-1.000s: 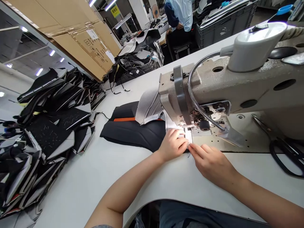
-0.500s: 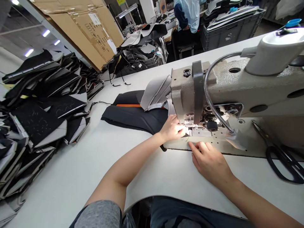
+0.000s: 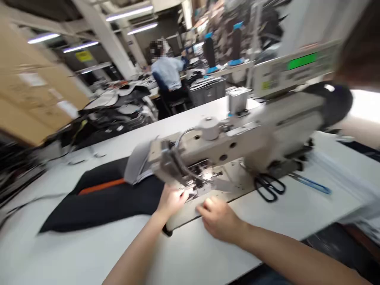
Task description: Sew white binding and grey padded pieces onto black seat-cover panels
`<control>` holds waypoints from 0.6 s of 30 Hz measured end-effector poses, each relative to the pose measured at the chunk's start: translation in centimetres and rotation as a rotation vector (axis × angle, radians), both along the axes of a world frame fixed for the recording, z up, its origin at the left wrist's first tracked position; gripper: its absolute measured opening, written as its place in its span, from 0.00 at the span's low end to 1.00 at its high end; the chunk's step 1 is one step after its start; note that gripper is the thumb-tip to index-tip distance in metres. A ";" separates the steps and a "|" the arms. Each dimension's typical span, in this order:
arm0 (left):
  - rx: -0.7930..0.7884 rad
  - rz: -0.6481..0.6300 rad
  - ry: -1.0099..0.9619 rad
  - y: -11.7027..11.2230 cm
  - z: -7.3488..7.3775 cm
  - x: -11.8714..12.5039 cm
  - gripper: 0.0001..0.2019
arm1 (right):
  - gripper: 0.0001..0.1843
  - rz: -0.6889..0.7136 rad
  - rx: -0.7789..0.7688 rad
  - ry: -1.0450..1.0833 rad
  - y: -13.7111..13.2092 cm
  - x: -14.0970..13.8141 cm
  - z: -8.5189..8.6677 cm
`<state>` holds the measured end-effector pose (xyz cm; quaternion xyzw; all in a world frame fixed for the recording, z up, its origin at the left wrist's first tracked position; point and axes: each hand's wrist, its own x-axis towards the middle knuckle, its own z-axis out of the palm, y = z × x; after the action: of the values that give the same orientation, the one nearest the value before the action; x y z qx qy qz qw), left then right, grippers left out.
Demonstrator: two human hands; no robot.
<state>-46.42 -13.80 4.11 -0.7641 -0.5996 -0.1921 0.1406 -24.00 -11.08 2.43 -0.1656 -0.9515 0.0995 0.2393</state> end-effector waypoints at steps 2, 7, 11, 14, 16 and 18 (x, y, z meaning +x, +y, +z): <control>0.013 0.008 0.058 -0.2 -0.3 -0.3 0.16 | 0.07 -0.016 0.013 -0.013 0.4 -0.1 0.0; 0.027 0.100 0.067 -4.3 -1.6 -2.6 0.18 | 0.05 -0.042 0.020 -0.032 0.5 0.1 -0.3; -0.164 0.395 0.173 -8.6 -2.5 -8.3 0.28 | 0.06 -0.022 0.000 -0.020 0.4 0.0 -0.6; -0.331 0.579 0.295 -9.8 -1.6 -12.0 0.34 | 0.05 -0.011 -0.024 -0.002 0.3 -0.2 -0.7; -0.476 0.631 0.332 -9.4 0.0 -12.6 0.33 | 0.04 -0.012 -0.049 0.013 0.3 -0.3 -0.8; -0.589 0.667 0.336 -8.4 2.2 -11.4 0.32 | 0.05 -0.013 -0.086 0.023 0.3 -0.3 -1.0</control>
<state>-57.83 -22.16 6.30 -0.5576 -0.8102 0.1680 0.0669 -24.26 -10.83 1.47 -0.1808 -0.9425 0.1408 0.2434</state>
